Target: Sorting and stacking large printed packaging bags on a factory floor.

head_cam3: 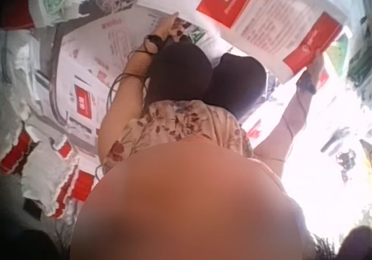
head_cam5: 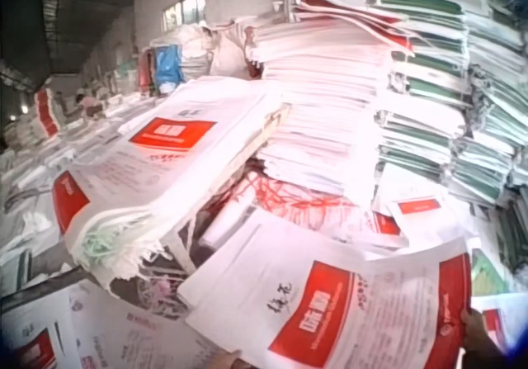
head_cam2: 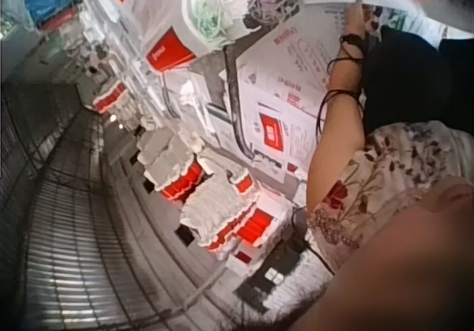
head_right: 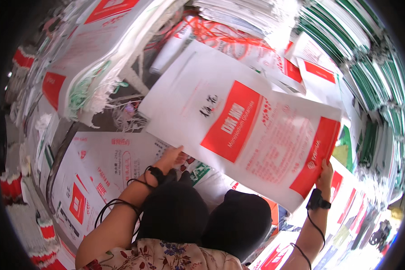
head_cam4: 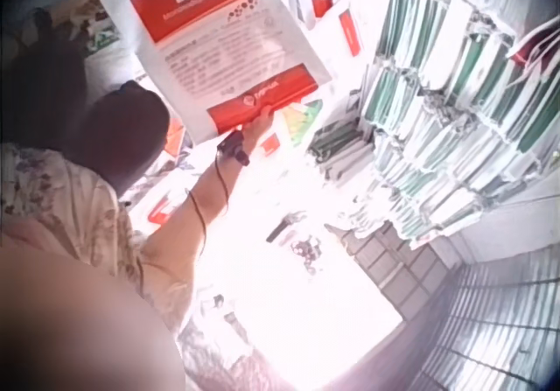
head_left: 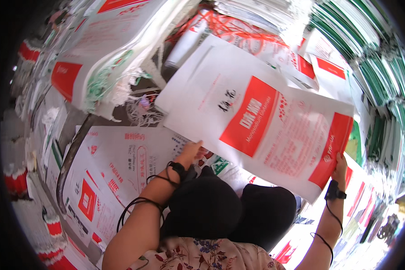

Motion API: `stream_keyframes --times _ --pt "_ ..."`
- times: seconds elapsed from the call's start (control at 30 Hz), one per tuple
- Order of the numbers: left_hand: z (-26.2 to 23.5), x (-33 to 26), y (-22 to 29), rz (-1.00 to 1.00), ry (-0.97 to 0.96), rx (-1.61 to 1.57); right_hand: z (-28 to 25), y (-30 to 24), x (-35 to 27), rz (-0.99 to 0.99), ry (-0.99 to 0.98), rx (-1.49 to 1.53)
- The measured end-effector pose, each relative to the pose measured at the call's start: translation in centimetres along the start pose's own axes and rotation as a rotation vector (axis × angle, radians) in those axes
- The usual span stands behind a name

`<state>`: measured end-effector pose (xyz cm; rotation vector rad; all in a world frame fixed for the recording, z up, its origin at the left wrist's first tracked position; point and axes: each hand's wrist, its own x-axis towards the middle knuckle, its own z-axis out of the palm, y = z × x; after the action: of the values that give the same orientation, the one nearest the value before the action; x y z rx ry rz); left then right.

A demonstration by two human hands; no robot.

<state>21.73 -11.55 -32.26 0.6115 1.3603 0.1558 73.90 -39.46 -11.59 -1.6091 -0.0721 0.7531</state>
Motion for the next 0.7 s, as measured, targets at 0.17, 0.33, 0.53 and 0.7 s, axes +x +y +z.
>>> stream_keyframes --times 0.17,0.33,0.53,0.7 --pt "-2.4 0.9 6.9 0.584 0.291 0.303 2.1 2.3 3.0 -0.327 0.130 -0.463" --pt "-5.0 4.5 9.8 0.392 0.238 0.082 4.4 8.0 5.7 -0.521 0.379 -1.202" --pt "-5.0 4.9 8.9 0.214 0.160 0.104 8.0 10.2 2.0 -0.166 0.263 -1.226" --pt "-6.4 6.1 7.6 0.339 0.107 0.101 8.1 9.7 2.9 -0.319 0.320 -1.274"
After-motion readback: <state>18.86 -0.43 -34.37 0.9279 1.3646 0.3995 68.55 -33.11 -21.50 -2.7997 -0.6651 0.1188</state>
